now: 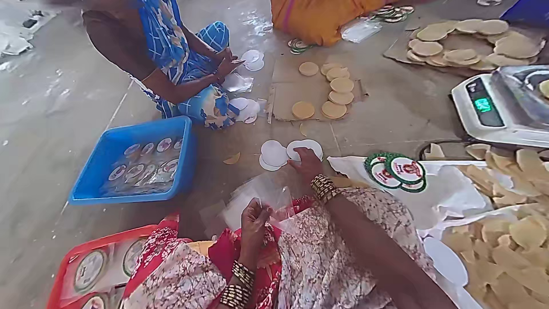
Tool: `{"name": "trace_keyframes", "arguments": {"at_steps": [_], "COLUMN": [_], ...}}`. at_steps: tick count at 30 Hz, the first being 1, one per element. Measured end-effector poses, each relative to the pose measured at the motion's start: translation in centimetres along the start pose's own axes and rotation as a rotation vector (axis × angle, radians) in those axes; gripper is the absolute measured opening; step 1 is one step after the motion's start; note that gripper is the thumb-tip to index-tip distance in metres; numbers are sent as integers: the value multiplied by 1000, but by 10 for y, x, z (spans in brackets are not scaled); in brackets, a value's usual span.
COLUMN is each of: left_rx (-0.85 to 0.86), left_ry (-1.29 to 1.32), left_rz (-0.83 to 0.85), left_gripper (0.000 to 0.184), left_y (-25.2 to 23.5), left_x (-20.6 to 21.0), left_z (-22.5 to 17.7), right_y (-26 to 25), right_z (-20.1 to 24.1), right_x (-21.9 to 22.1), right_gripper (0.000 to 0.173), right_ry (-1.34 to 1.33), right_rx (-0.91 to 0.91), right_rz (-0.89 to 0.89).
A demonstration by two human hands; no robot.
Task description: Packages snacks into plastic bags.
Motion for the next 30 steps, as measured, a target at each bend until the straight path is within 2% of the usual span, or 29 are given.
{"name": "trace_keyframes", "arguments": {"at_steps": [2,6,8,12,14,18,21,24,27,29,30], "left_rx": [-16,-25,-29,-35,-42,-51,-33,-23,-16,-11,-11], "left_ry": [-29,-28,-26,-23,-8,2,11,14,6,-6,-12], "left_rz": [-21,-22,-12,-19,-16,-3,0,3,14,40,53], "left_gripper": [9,9,9,9,9,9,10,9,10,11,11], "left_y": [-1,-2,-2,-2,-2,-2,-2,0,2,3,3], "left_x": [0,0,0,1,2,4,5,6,7,9,10], "left_z": [1,3,3,4,4,4,4,2,0,-1,-1], "right_y": [-22,-27,-23,-20,-22,-10,26,90,156,192,207], "right_z": [-12,-4,-2,-24,-34,-28,-11,-9,-33,-61,-77], "right_x": [6,8,2,-13,-15,-27,-53,-87,-122,-139,-144], "right_gripper": [62,33,32,21,15,5,9,16,13,10,7], "right_ry": [178,290,219,-411,-736,-1279,-1461,-1401,-1194,-948,-727], "right_rx": [26,24,79,158,237,314,387,287,159,158,172], "right_rz": [13,2,-49,-343,-426,-441,-326,-154,-104,-138,-180]}}
Point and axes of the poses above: each hand's wrist, its own y-axis away from the middle knuckle, its own x-axis out of the palm, z = x × y, the point moved 2 cm from there along -y, towards the middle knuckle, and after that the axes turned 6 degrees about x, right-handed, at the moved point
